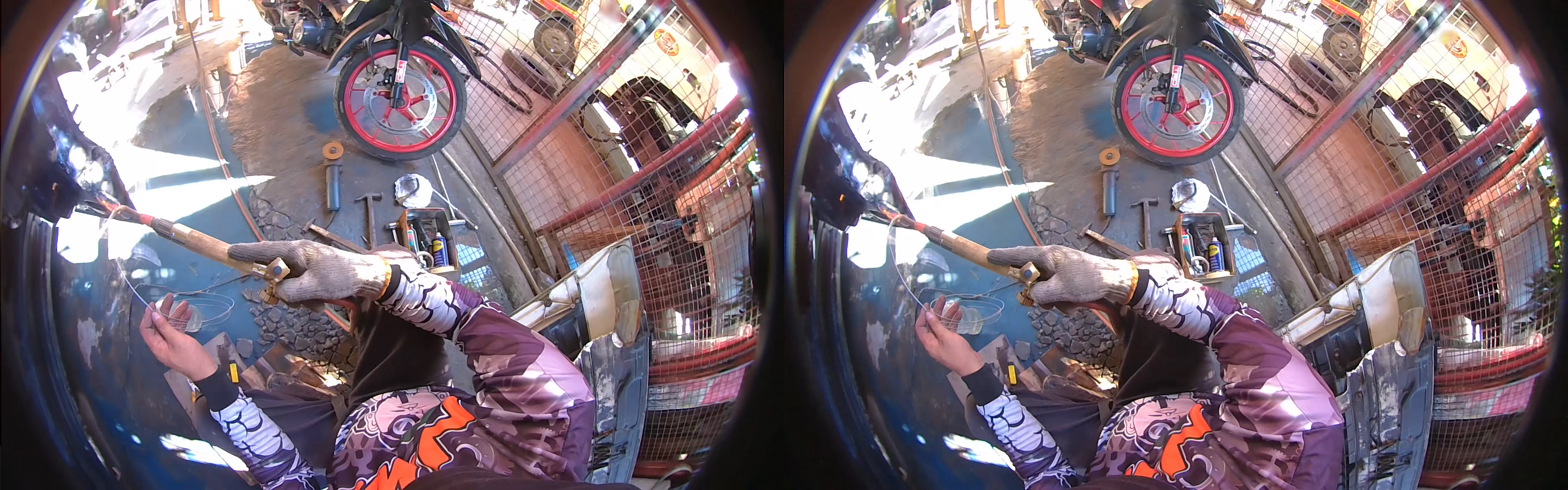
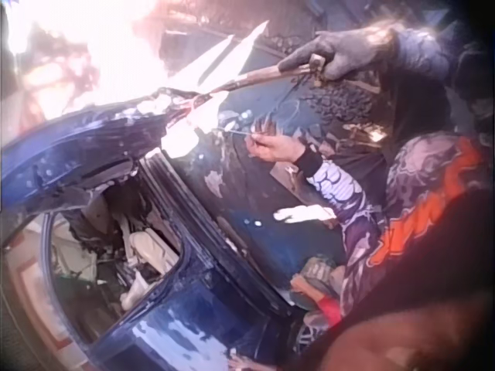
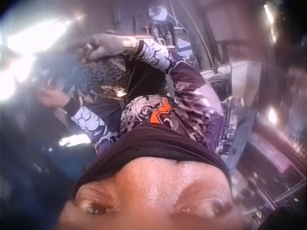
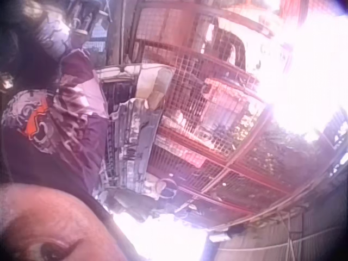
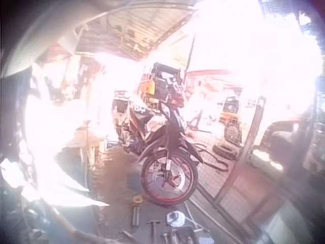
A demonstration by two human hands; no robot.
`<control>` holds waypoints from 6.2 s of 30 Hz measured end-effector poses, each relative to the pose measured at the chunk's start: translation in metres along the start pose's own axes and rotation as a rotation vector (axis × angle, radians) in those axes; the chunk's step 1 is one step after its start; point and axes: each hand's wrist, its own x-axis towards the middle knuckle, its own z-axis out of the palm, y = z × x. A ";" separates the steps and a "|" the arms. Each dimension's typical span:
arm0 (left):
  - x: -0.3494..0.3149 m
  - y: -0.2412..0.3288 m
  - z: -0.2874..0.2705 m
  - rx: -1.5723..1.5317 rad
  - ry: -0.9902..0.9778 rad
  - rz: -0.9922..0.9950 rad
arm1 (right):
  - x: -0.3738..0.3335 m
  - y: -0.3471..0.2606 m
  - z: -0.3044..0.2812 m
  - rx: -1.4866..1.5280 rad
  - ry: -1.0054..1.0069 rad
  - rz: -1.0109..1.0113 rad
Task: The person welds a metal panel on a car using a handheld welding torch and filler rod. They repeatedly apply the torch to the seam while feeding the rod, producing sparks and molten metal.
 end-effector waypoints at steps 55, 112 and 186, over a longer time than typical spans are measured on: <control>-0.005 0.013 0.009 -0.137 0.012 -0.004 | 0.004 -0.005 0.012 0.045 0.075 0.041; 0.003 0.015 0.016 -0.061 -0.001 0.005 | 0.007 0.001 0.015 0.039 0.140 0.028; 0.011 0.015 0.027 -0.028 -0.045 -0.024 | 0.013 0.003 0.017 0.006 0.160 0.069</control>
